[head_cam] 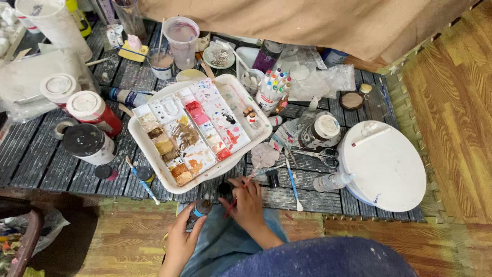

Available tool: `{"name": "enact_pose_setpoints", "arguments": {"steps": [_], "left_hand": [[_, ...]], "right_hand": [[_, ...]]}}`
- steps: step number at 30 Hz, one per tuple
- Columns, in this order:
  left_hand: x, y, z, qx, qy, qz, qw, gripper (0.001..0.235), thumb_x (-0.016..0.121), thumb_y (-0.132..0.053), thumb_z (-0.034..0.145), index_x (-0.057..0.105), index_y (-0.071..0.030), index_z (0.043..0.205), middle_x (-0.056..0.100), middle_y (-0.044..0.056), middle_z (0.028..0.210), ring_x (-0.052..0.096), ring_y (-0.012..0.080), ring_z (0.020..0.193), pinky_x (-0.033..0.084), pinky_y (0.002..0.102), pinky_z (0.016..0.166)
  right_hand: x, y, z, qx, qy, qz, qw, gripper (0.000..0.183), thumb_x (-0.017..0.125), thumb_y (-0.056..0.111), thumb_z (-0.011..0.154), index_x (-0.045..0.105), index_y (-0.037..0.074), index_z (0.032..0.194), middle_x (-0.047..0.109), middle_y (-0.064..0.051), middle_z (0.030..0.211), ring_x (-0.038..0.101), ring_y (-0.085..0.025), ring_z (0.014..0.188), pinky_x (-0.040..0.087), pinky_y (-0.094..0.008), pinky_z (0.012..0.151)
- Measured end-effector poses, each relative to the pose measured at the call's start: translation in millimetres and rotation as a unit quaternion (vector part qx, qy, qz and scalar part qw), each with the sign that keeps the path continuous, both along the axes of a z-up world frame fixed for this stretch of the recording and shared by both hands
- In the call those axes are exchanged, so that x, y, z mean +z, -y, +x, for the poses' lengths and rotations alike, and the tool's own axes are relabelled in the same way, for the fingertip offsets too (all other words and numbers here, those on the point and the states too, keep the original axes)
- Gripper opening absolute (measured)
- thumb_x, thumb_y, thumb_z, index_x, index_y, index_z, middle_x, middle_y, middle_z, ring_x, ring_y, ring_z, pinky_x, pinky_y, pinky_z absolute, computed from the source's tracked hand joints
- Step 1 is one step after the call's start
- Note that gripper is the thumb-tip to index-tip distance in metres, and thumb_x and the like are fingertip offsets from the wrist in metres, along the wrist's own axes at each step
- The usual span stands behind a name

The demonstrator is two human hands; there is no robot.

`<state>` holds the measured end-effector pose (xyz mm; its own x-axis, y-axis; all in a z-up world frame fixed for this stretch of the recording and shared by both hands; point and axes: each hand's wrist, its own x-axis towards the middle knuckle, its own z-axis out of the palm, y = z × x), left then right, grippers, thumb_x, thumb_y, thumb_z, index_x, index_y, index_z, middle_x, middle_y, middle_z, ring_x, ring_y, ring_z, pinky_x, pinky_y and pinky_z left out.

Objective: The person paints a small figurine using a fine brush and a paint palette. They repeatedly dip the brush into the palette and apply paint to the figurine's details.

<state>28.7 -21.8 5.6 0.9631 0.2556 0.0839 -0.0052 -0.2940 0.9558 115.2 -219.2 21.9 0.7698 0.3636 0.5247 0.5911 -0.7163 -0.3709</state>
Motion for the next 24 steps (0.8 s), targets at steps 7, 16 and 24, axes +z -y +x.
{"name": "enact_pose_setpoints", "arguments": {"steps": [7, 16, 24], "left_hand": [[33, 12, 18, -0.04, 0.028, 0.091, 0.995, 0.043, 0.08, -0.016, 0.081, 0.069, -0.004, 0.121, 0.075, 0.019, 0.107, 0.074, 0.0339, 0.095, 0.057, 0.039, 0.079], [75, 24, 41, -0.147, 0.112, 0.244, 0.952, 0.046, 0.081, -0.018, 0.075, 0.069, -0.008, 0.118, 0.074, 0.012, 0.107, 0.07, 0.0323, 0.095, 0.052, 0.043, 0.082], [91, 24, 55, -0.224, 0.12, 0.266, 0.93, 0.046, 0.079, -0.025, 0.075, 0.07, -0.013, 0.119, 0.076, 0.01, 0.104, 0.07, 0.033, 0.09, 0.052, 0.044, 0.081]], "right_hand": [[7, 14, -4, 0.097, -0.067, 0.176, 0.977, 0.052, 0.085, 0.003, 0.082, 0.035, 0.009, 0.097, 0.065, -0.015, 0.128, 0.061, -0.037, 0.126, 0.049, -0.045, 0.103], [42, 58, -13, 0.149, -0.188, 0.233, 0.942, 0.051, 0.082, -0.001, 0.086, 0.033, 0.01, 0.095, 0.068, -0.02, 0.133, 0.065, -0.033, 0.127, 0.051, -0.039, 0.104], [52, 75, -3, 0.203, -0.236, 0.223, 0.924, 0.051, 0.081, 0.001, 0.089, 0.031, 0.01, 0.091, 0.072, -0.019, 0.132, 0.068, -0.034, 0.128, 0.054, -0.039, 0.104]]}}
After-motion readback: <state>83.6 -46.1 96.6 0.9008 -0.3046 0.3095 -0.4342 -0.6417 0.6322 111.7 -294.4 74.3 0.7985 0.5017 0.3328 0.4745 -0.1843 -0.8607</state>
